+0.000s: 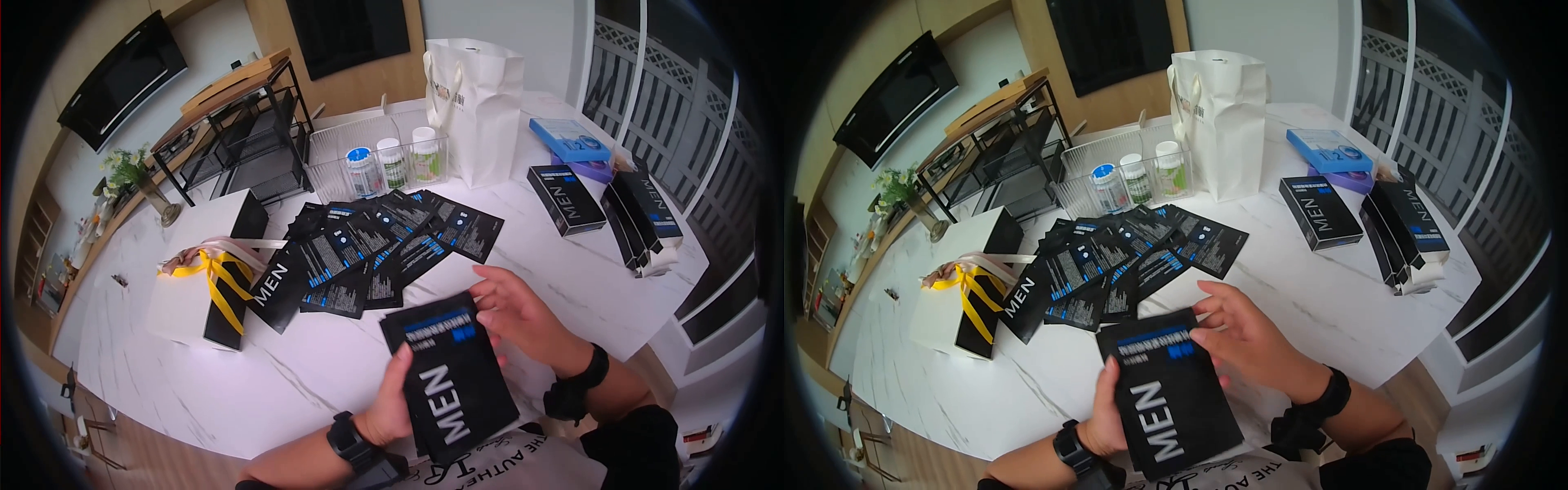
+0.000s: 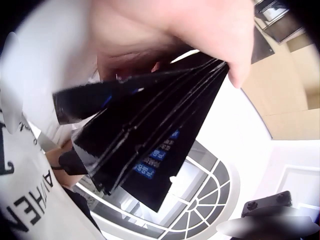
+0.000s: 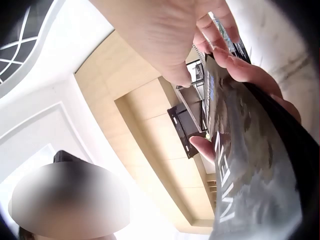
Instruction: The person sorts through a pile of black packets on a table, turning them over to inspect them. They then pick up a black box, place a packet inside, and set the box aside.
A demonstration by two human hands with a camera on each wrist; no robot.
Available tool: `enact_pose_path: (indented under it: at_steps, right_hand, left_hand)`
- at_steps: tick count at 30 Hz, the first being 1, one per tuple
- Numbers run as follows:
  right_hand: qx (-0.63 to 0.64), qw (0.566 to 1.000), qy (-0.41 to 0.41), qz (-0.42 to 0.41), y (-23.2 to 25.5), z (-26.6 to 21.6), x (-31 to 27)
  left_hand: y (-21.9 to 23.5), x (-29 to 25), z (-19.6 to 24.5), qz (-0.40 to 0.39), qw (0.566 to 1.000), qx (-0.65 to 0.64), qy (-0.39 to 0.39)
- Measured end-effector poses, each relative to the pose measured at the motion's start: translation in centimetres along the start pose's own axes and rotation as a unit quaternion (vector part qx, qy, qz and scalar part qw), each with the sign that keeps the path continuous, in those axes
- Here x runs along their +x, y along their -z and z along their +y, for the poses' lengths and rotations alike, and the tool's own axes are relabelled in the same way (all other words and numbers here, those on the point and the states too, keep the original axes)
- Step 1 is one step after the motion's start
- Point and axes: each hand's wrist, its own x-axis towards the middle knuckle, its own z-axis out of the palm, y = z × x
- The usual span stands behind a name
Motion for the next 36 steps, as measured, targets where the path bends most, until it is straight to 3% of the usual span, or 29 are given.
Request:
enact_pose_path:
  at_steps: [2, 4, 6, 8, 15, 18, 22, 24, 26, 28, 30, 31, 36]
  right_hand:
    - [0.047, 0.998, -0.043, -0.022, 0.1, 0.3, 0.1]
    - [-0.009, 0.996, -0.054, -0.071, 0.0, 1.3, 0.6]
    - [-0.036, 0.997, -0.016, -0.073, -0.1, 2.3, 0.6]
    - [-0.069, 0.995, -0.024, -0.07, -0.2, 2.3, 0.5]
    - [-0.09, 0.993, -0.024, -0.074, -0.6, 1.4, 0.5]
    - [0.005, 0.996, -0.027, -0.089, -1.3, 0.7, 0.3]
    - [0.013, 0.996, -0.073, -0.038, -0.5, 1.2, 0.7]
    - [0.0, 1.0, 0.004, -0.002, -0.3, 2.3, 0.9]
    - [-0.014, 1.0, 0.001, 0.004, -0.5, 2.0, 0.9]
    - [-0.027, 1.0, -0.004, 0.006, -0.6, 1.9, 0.9]
    - [-0.097, 0.992, 0.08, 0.007, -0.3, 2.0, 0.8]
    - [-0.159, 0.986, 0.047, 0.022, -0.1, 1.6, 0.6]
    - [-0.132, 0.991, 0.003, -0.036, -0.2, 2.2, 0.6]
  left_hand:
    - [0.9, 0.1, 0.8, 0.002, 1.0, -0.025, 0.01]
    - [2.0, -0.1, 0.9, 0.093, 0.995, -0.025, 0.001]
    - [1.6, 0.0, 1.0, 0.108, 0.992, -0.06, -0.016]
    - [1.9, 0.2, 0.8, 0.14, 0.99, 0.022, -0.014]
    - [1.0, -0.1, 0.3, 0.145, 0.986, 0.057, -0.063]
    - [1.6, 0.0, 0.1, 0.158, 0.975, 0.14, -0.066]
    - [1.9, 0.4, 0.3, 0.157, 0.982, 0.077, -0.073]
    - [1.4, 0.5, 0.3, 0.175, 0.976, 0.109, -0.07]
    - [1.2, 0.5, 0.2, 0.215, 0.973, 0.065, -0.052]
    - [2.3, 0.7, 0.2, 0.205, 0.978, 0.021, -0.043]
    - [2.4, 0.7, 0.7, 0.182, 0.981, -0.05, -0.049]
    - [2.4, 0.8, 1.0, 0.195, 0.977, -0.051, -0.062]
    - [2.3, 0.6, 1.2, 0.213, 0.974, -0.015, -0.07]
